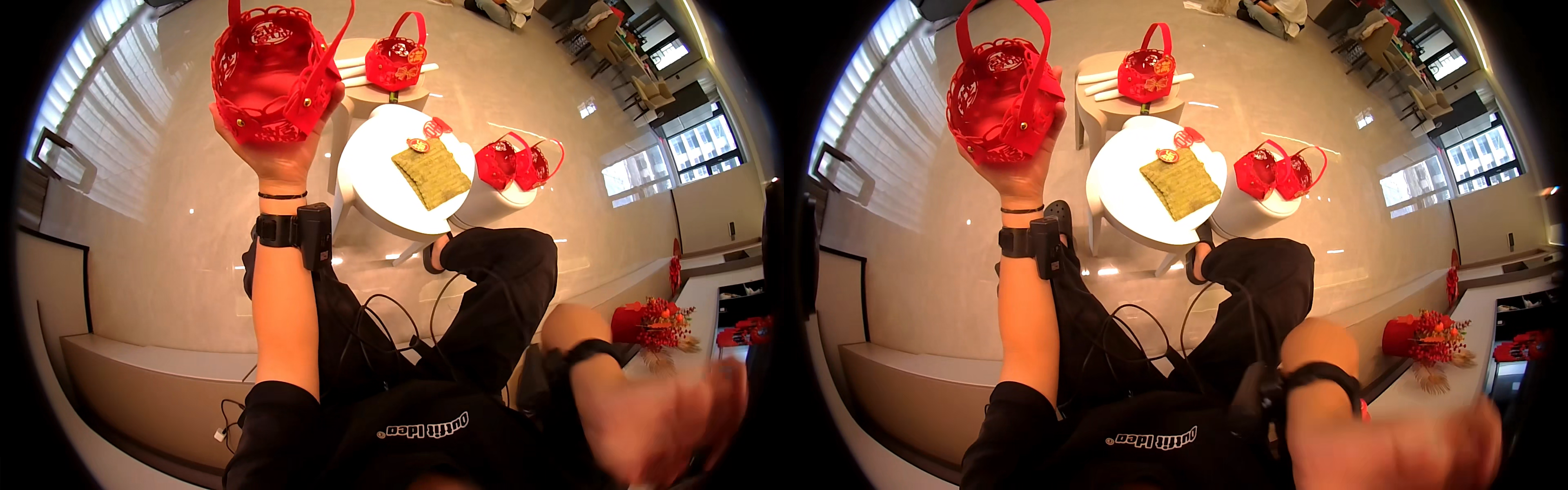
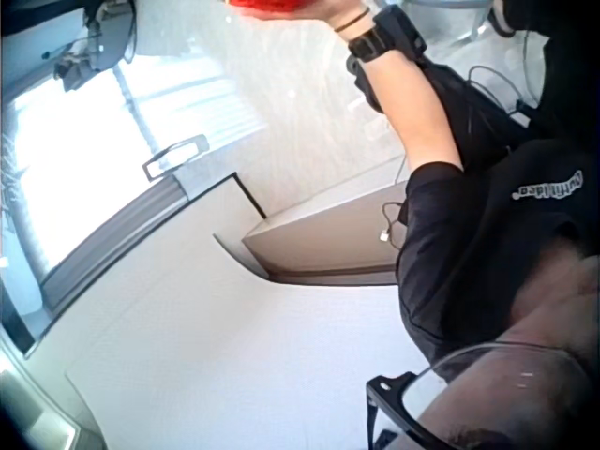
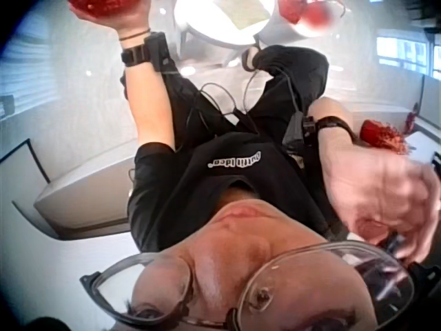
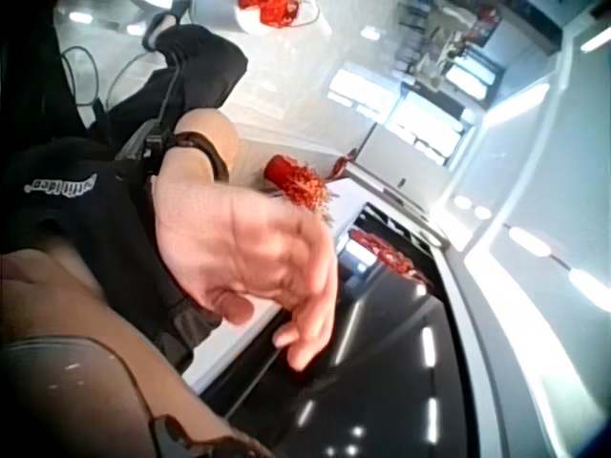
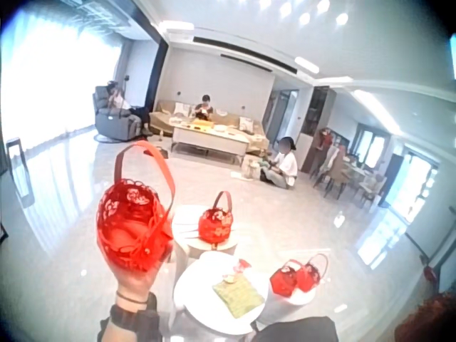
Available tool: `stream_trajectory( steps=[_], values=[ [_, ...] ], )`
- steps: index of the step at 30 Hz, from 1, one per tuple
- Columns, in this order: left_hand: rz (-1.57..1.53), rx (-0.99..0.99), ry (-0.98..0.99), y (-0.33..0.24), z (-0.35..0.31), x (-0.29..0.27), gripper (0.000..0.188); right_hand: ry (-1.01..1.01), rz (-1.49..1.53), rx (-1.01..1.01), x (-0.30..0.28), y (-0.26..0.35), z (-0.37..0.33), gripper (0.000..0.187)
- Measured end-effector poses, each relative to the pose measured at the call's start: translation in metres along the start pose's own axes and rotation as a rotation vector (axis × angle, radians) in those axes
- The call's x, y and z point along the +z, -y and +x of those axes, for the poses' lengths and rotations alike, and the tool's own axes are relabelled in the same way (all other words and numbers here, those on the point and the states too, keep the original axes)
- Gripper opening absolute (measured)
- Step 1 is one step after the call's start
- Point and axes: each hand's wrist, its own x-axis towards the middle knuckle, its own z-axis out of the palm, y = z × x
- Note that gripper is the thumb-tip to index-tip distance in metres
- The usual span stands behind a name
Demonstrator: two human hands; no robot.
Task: The person assembles small red decorative baskets by interlocking the cut-out tabs and securing the handles.
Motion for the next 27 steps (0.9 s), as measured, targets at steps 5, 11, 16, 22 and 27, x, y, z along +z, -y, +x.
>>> stream_trajectory(
  steps=[5,11,16,22,27],
  values=[
    [0.015,-0.029,-0.007,0.007,0.003,-0.005,0.088,0.908,-0.234,0.683,-0.018,-0.032,-0.015,0.005],
    [0.093,-0.036,-0.057,0.008,0.005,-0.003,0.087,0.948,-0.238,0.512,0.048,-0.024,-0.016,0.012],
    [-0.181,-0.126,0.118,0.016,0.007,-0.022,0.089,1.006,-0.186,0.47,0.049,-0.038,-0.022,0.011],
    [-0.171,-0.182,0.007,0.049,0.003,0.005,0.086,0.929,-0.443,0.654,-0.038,-0.058,-0.012,0.023],
    [-0.097,-0.388,-0.084,0.055,-0.004,0.001,0.082,0.73,-0.349,0.89,-0.1,-0.175,-0.113,0.122]
  ],
)
